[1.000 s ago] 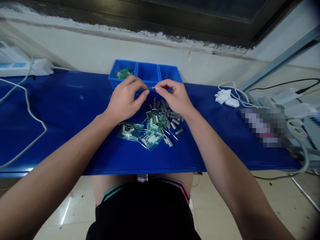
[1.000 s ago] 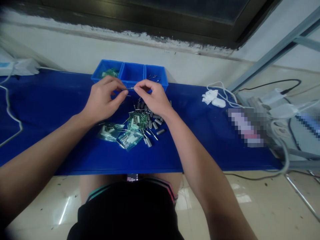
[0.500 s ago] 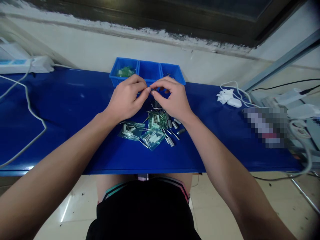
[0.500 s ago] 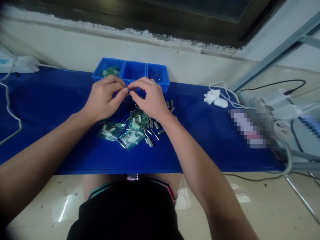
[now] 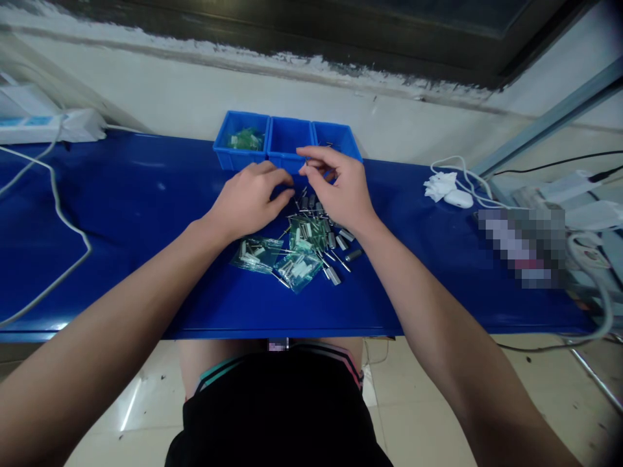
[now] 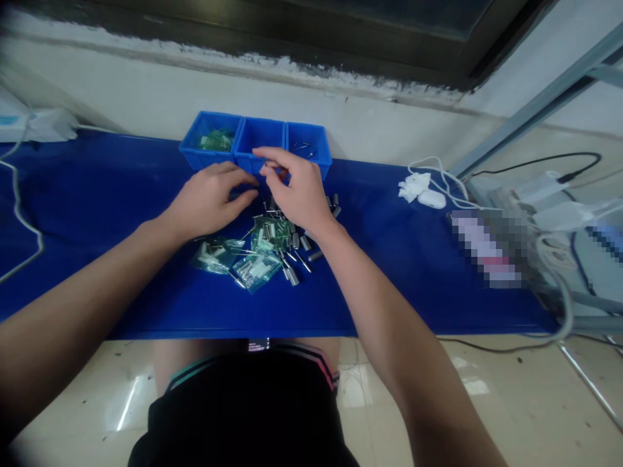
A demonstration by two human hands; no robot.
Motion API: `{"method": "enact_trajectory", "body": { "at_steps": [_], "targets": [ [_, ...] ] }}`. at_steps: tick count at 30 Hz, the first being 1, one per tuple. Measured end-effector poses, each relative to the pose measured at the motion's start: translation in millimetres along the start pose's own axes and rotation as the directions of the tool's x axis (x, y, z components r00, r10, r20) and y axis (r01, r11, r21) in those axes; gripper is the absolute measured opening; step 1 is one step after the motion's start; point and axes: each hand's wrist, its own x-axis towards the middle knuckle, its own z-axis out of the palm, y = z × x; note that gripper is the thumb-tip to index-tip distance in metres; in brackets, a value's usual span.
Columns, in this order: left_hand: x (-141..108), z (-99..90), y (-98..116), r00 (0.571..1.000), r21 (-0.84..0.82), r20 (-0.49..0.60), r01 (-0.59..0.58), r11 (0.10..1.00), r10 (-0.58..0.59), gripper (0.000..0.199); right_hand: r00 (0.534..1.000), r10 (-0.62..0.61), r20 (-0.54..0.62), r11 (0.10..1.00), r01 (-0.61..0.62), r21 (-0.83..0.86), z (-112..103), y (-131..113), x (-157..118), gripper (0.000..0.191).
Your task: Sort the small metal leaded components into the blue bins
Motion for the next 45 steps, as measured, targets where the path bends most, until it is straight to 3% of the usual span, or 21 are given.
{"method": "enact_trajectory", "body": {
  "at_steps": [3,7,12,17,25,34,45],
  "targets": [
    [-0.5,5.6,-5.0,0.995,0.063,0.093,-0.044,0.997,0.038,0.035,0.997,0.075,-0.031,0.99,-0.071,0.119,-4.2,-1.1,3.1,0.017],
    [-0.2,7.1,-9.7,0.992,0.057,0.12,-0.044,0.997,0.037,0.031,0.982,0.181,-0.063,0.947,-0.156,0.283,-14.7,-2.5,8.2,0.025],
    [0.6,7.1,-12.7,0.991,0.018,0.132,-0.036,0.999,0.034,0.026,0.913,0.392,-0.11,0.864,-0.325,0.385,-28.5,5.6,18.1,0.043],
    [1.8,5.9,-12.9,0.985,0.04,0.169,-0.036,0.999,0.029,0.023,0.848,0.527,-0.06,0.75,-0.43,0.503,-35.2,23.3,26.4,0.049],
    [1.3,3.3,-2.5,0.994,0.042,0.106,-0.025,0.999,0.021,0.046,0.848,0.492,-0.196,0.844,-0.408,0.349,-27.0,37.0,24.9,0.041],
    [1.5,4.2,-2.0,0.973,-0.001,0.219,-0.072,0.997,0.071,0.041,0.865,0.461,-0.198,0.876,-0.408,0.258,-24.6,39.1,24.7,0.038],
    [2.8,2.0,-1.8,0.975,0.046,0.212,-0.07,0.997,0.059,0.033,0.875,0.442,-0.197,0.891,-0.402,0.212,-25.6,37.1,23.3,0.03]
  ]
}}
